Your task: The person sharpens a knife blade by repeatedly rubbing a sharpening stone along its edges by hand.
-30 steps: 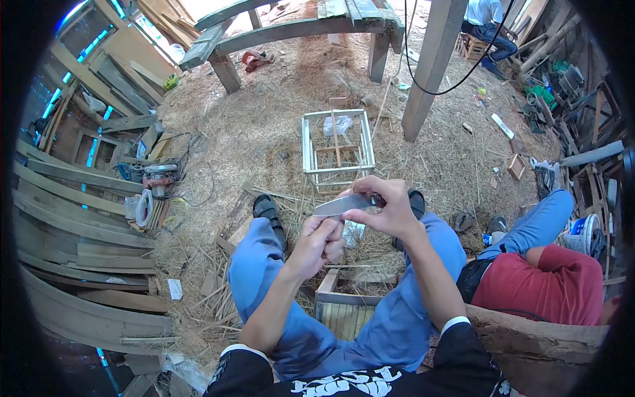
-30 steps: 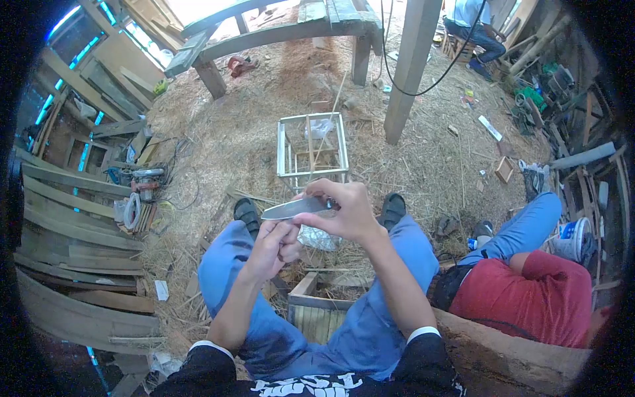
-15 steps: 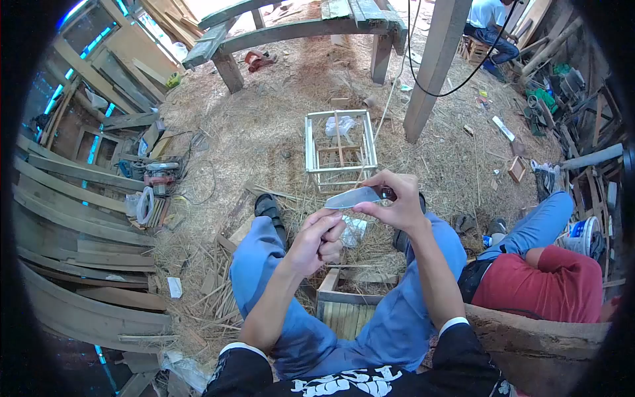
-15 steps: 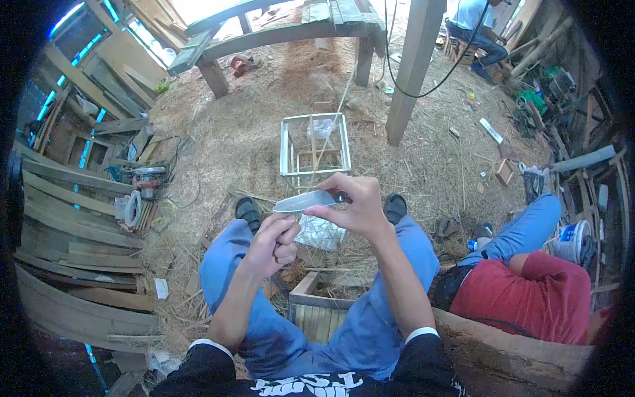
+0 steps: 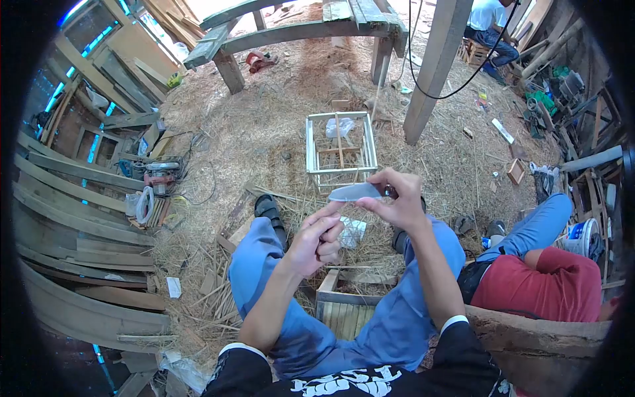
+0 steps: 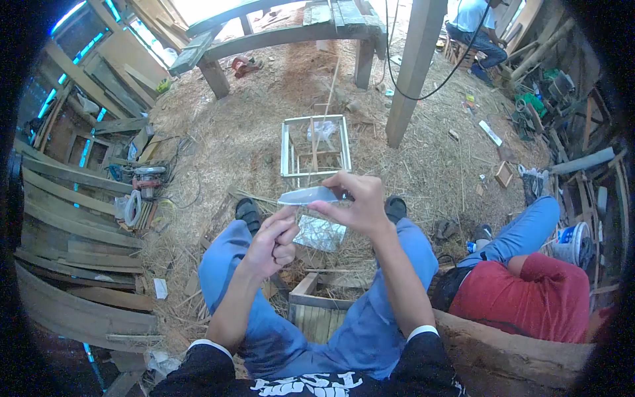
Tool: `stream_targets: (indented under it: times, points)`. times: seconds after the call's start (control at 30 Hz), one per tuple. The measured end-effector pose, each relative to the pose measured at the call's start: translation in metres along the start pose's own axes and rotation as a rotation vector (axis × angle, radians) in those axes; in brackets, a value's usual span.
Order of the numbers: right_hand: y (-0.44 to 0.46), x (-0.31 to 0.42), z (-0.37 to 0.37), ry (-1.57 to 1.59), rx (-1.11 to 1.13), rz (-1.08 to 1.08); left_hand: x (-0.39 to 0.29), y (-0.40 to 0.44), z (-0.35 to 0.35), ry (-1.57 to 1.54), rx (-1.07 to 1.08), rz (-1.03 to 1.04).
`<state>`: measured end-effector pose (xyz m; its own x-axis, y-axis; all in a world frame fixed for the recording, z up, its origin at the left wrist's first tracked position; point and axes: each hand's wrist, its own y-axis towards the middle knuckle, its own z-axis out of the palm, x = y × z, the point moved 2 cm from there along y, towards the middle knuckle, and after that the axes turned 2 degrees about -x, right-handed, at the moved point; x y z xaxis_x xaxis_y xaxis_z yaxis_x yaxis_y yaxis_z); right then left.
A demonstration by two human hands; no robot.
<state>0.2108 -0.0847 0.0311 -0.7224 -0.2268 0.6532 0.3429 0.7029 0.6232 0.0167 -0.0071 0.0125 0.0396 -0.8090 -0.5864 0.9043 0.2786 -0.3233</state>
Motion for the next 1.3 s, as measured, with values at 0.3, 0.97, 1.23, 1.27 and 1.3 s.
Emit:
stream_targets:
  times: [0.3, 0.97, 1.23, 1.27, 1.3]
  points:
    - [-0.001, -0.007, -0.009, -0.040, -0.022, 0.049, 0.001, 0.001, 0.007, 0.004, -0.005, -0.009]
    - [-0.006, -0.008, -0.011, 0.179, 0.115, 0.328, 0.004, 0.004, -0.003, 0.113, 0.055, 0.007]
    - [-0.008, -0.009, 0.008, 0.640, 0.227, 0.353, 0.005, 0.005, -0.005, 0.166, 0.028, 0.033]
    - [-0.007, -0.007, 0.007, 0.643, 0.233, 0.362, 0.007, 0.007, -0.005, 0.181, 0.016, 0.047]
    - [-0.006, -0.006, 0.006, 0.646, 0.239, 0.370, 0.007, 0.009, -0.005, 0.196, 0.006, 0.060]
